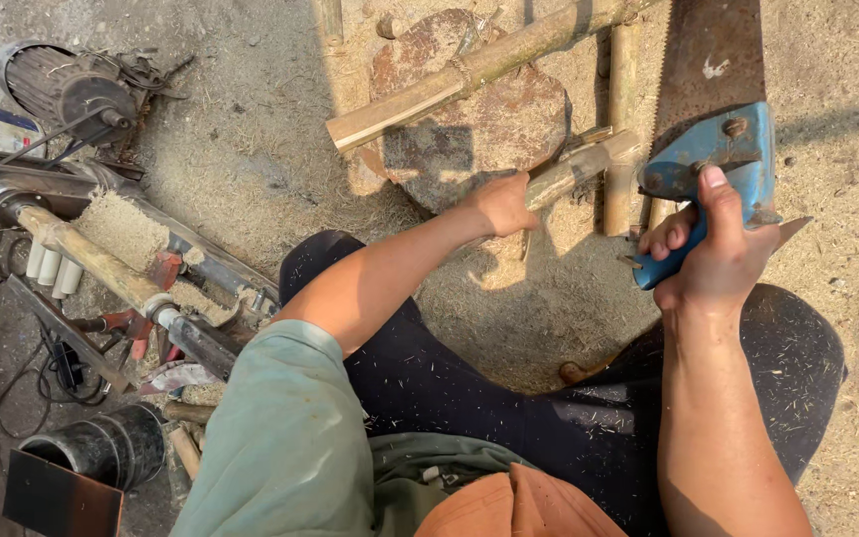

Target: The person sits on the ground and uses a hand saw to cut a piece of bamboo that is resting on a wooden block. The person holds the bamboo with one hand and saws through it with the other, creating several smaller pieces.

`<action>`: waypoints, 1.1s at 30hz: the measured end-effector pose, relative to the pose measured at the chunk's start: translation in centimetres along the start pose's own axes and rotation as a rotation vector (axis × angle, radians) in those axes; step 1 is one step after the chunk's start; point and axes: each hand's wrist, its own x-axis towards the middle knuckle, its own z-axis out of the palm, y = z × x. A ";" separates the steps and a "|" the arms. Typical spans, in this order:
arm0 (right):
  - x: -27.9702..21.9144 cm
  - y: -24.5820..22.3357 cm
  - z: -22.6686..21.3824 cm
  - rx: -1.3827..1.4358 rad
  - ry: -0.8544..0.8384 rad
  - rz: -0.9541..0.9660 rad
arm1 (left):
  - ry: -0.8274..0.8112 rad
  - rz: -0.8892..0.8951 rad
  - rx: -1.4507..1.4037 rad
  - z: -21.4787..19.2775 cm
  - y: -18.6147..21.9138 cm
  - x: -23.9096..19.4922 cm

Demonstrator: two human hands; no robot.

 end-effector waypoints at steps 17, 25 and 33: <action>-0.5 0.6 -0.5 -0.026 0.005 -0.002 | 0.448 -0.235 0.310 -11.3 -9.6 -1.9; 0.5 2.2 -2.1 -0.108 -0.068 -0.003 | 0.461 -0.153 0.419 -12.0 -15.1 -6.1; 0.6 3.2 0.2 -0.163 -0.170 0.040 | 0.748 -0.089 0.459 -10.3 -15.3 -5.9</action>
